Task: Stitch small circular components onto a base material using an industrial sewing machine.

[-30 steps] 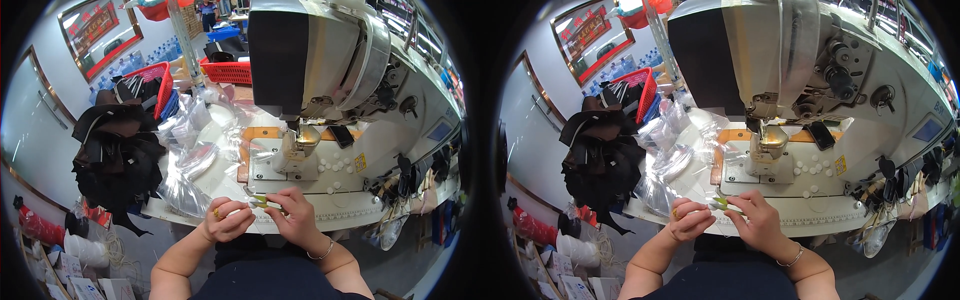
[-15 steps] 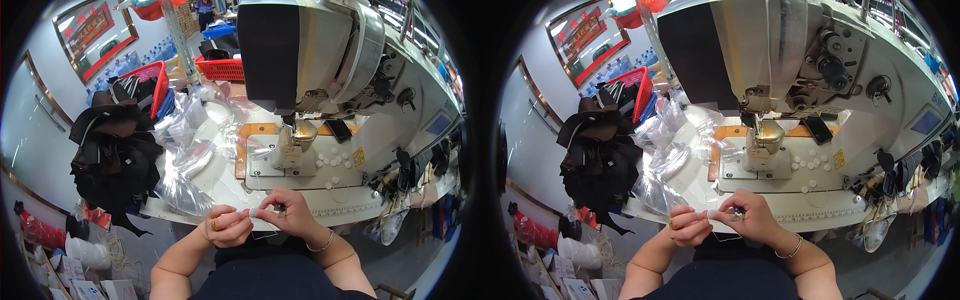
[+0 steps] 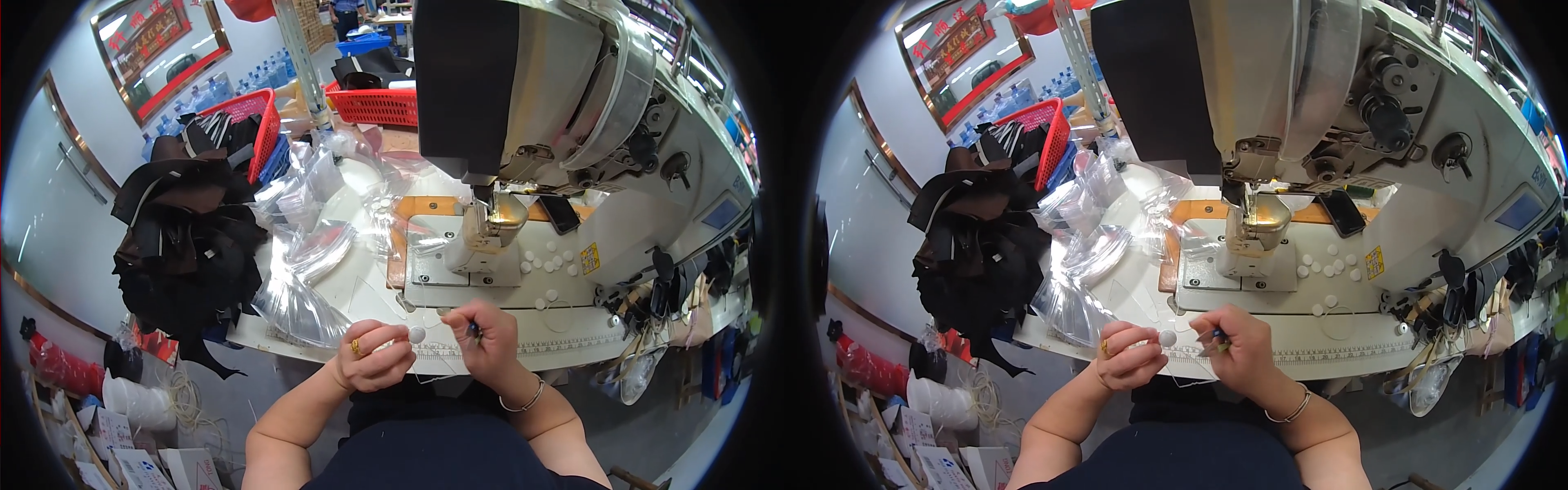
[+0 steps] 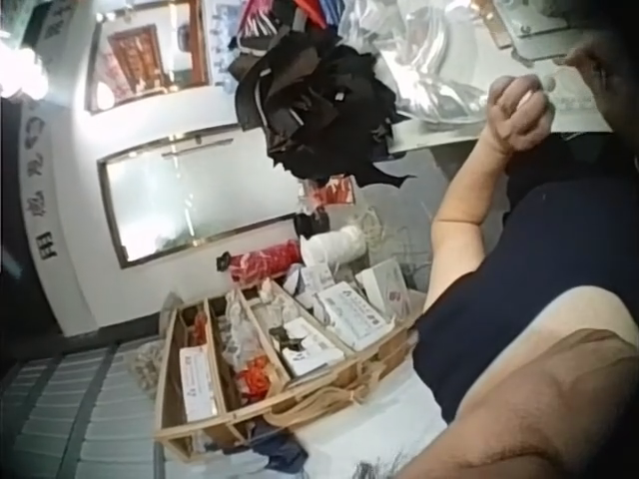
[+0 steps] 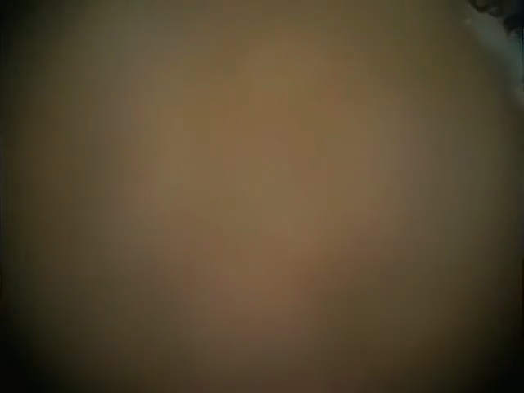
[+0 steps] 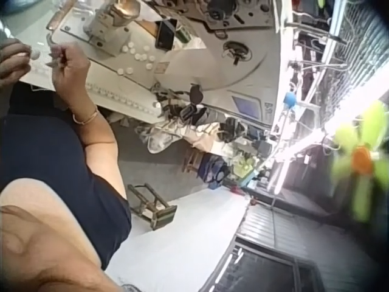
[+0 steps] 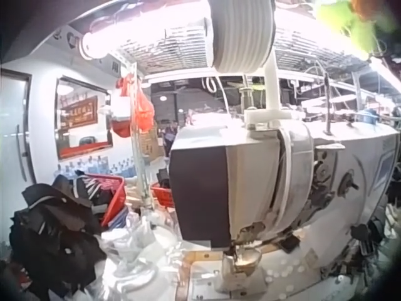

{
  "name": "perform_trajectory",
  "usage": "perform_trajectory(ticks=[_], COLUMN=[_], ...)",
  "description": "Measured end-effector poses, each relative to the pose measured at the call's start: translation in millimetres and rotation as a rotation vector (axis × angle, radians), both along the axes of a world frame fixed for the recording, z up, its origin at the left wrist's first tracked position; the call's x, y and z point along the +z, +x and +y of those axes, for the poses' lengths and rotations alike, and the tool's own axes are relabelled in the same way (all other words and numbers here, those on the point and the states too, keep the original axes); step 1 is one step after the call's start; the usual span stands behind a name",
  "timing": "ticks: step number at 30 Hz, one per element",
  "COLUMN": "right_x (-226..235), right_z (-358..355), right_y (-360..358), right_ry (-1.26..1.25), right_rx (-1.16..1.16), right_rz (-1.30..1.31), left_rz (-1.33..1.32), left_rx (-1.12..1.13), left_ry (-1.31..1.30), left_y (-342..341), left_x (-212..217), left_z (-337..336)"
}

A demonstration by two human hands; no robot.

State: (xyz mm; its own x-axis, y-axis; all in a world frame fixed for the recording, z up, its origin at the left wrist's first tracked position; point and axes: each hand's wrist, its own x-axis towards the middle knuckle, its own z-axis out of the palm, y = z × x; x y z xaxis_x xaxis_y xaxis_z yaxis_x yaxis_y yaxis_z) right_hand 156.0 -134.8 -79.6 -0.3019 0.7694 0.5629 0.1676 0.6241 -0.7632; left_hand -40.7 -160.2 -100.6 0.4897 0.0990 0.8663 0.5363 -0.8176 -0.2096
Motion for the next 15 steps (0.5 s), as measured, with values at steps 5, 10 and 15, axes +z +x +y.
perform_trajectory(ticks=[5, 10, 15], right_x=[-9.9, -41.1, -56.2], right_z=[9.3, 17.5, 11.3], right_y=[17.2, 48.6, 65.9], right_ry=[-0.016, -0.221, -0.27], right_rx=[-0.109, -0.248, -0.335], right_rz=[0.028, 0.133, -0.027], left_rz=[-0.262, -0.748, -0.589], left_rx=[0.18, 0.289, 0.202], left_ry=[-0.361, -1.244, -1.592], left_y=[-0.7, -64.9, -113.9], left_x=[3.9, 41.2, 77.6], left_z=[-0.5, 37.5, 129.3])
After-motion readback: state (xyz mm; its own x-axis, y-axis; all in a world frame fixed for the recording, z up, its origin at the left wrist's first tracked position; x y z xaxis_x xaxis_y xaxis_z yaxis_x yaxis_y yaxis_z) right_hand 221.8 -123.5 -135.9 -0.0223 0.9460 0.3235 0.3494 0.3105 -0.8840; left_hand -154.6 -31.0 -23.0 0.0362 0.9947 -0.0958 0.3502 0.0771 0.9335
